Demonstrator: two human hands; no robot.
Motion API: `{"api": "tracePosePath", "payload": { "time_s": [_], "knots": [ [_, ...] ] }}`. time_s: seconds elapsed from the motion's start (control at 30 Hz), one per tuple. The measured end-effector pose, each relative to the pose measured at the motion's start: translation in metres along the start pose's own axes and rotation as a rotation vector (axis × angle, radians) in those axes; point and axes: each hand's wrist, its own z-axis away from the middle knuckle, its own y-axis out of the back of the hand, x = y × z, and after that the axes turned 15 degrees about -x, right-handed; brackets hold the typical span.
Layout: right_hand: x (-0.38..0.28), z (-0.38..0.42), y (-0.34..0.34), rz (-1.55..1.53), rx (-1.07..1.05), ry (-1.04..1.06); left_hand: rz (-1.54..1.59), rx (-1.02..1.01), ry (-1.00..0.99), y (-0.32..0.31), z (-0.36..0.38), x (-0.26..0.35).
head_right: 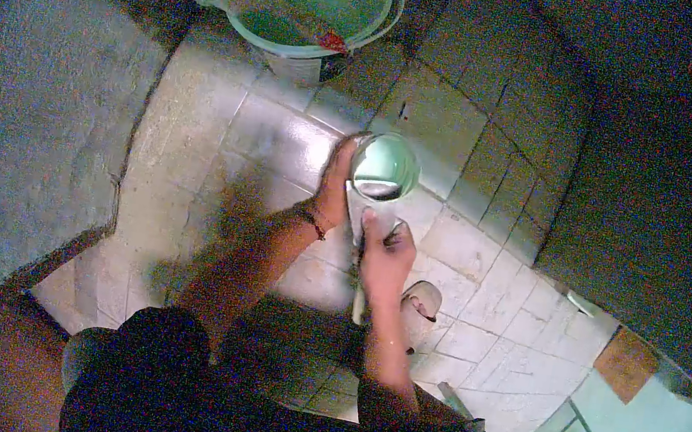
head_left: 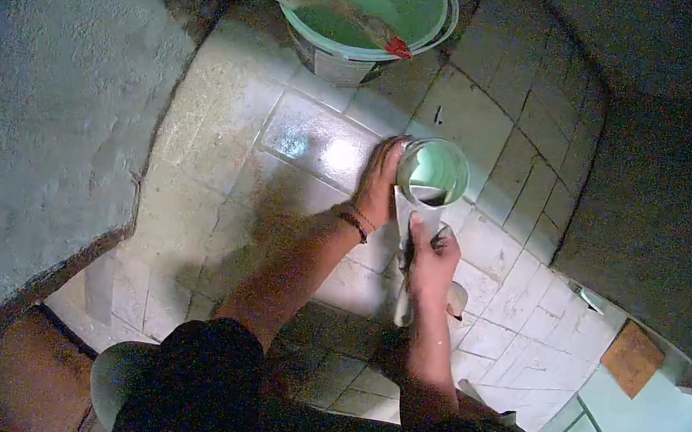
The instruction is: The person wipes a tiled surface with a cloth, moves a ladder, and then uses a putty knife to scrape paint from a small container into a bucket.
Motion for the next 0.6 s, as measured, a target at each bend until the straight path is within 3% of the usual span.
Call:
{"api": "tracePosePath", "payload": {
  "time_s": [0.07,0.13,0.27,0.4,0.47,0.5,0.53,0.6],
  "knots": [
    [0.015,-0.005,-0.008,0.076,-0.012,0.012,0.142,-0.020,0.007,0.002,0.001,0.001],
    [0.024,-0.009,-0.022,-0.135,-0.034,0.141,-0.079,0.006,-0.069,0.010,-0.003,0.014],
    [0.013,-0.006,-0.038,-0.303,0.007,0.109,0.074,-0.039,-0.011,0.000,-0.004,0.004],
    [0.030,-0.015,-0.037,-0.325,0.098,0.192,-0.057,-0.021,-0.009,-0.006,-0.001,-0.003],
    [0.018,-0.011,-0.035,-0.297,0.089,0.165,0.032,-0.079,0.067,-0.015,0.003,-0.023],
    [0.014,-0.009,-0.033,-0.267,0.085,0.138,0.476,-0.196,0.267,-0.031,0.009,-0.054],
    [0.019,-0.012,-0.029,-0.267,0.086,0.138,0.477,-0.197,0.267,-0.025,0.009,-0.039],
    [0.033,-0.019,-0.025,-0.310,0.058,0.164,-0.047,-0.078,0.042,-0.002,0.005,0.008]
  ]
}}
